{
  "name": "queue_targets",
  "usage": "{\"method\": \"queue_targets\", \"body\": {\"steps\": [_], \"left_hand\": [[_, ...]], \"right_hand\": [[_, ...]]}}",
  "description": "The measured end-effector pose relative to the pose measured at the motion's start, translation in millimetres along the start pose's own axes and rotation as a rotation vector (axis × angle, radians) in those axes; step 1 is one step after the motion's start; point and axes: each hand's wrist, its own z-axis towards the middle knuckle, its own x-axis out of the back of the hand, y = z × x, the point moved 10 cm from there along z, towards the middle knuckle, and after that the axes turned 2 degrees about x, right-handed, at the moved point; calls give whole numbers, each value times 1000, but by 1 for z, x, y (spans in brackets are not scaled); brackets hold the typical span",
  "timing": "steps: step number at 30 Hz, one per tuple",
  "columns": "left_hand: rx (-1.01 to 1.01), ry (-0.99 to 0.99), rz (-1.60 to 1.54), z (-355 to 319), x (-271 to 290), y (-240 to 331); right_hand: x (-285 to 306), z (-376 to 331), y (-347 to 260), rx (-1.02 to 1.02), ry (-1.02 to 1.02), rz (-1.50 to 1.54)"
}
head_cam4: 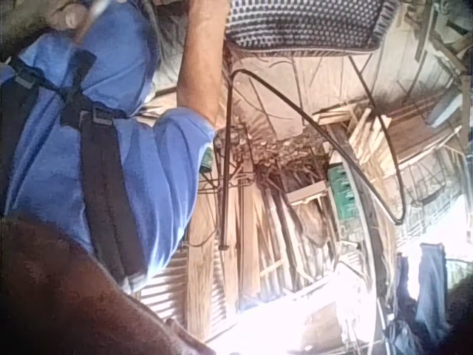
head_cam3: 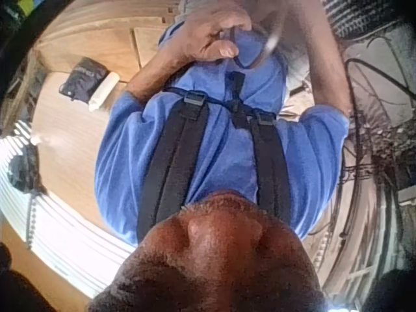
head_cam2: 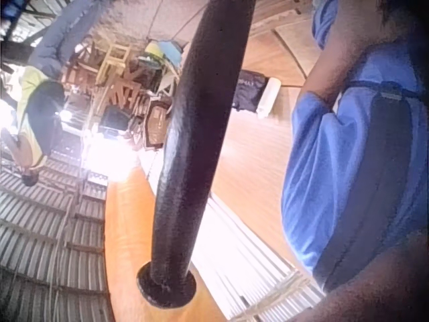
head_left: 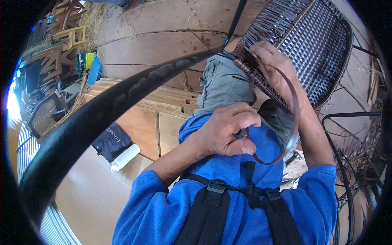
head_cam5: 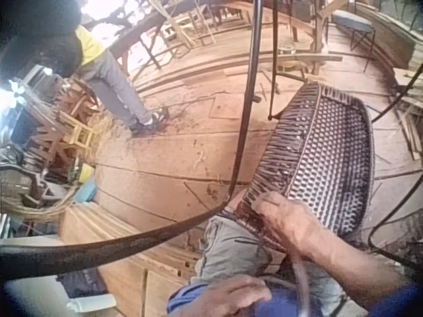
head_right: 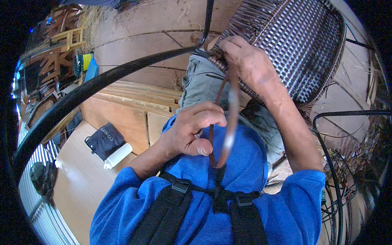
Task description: The person is weaving or repairing a rattan chair using strips of material and needle-nose pliers.
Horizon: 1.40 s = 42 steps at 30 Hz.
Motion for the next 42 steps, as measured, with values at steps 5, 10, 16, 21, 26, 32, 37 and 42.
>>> {"method": "queue_targets", "body": {"steps": [5,10,16,21,26,32,37,42], "left_hand": [[73,-6,-20,-8,1,-3],[111,-15,-58,-10,-1,-3],[123,-29,-69,-11,-2,-2],[126,-38,-60,-11,-2,-1],[66,-37,-122,-7,1,0],[114,-8,-64,-8,6,-3],[209,191,-178,-11,27,-12],[226,182,-201,-8,26,-13]], "right_hand": [[6,-14,-1,-11,22,2],[4,-29,-13,15,-53,-64],[-9,-42,-11,-138,-157,4],[-14,-37,-17,-50,-155,8],[-18,0,15,-55,-107,2],[-33,49,18,212,-199,-222],[-31,46,29,78,-297,-115],[-47,34,42,5,-364,-240]]}}
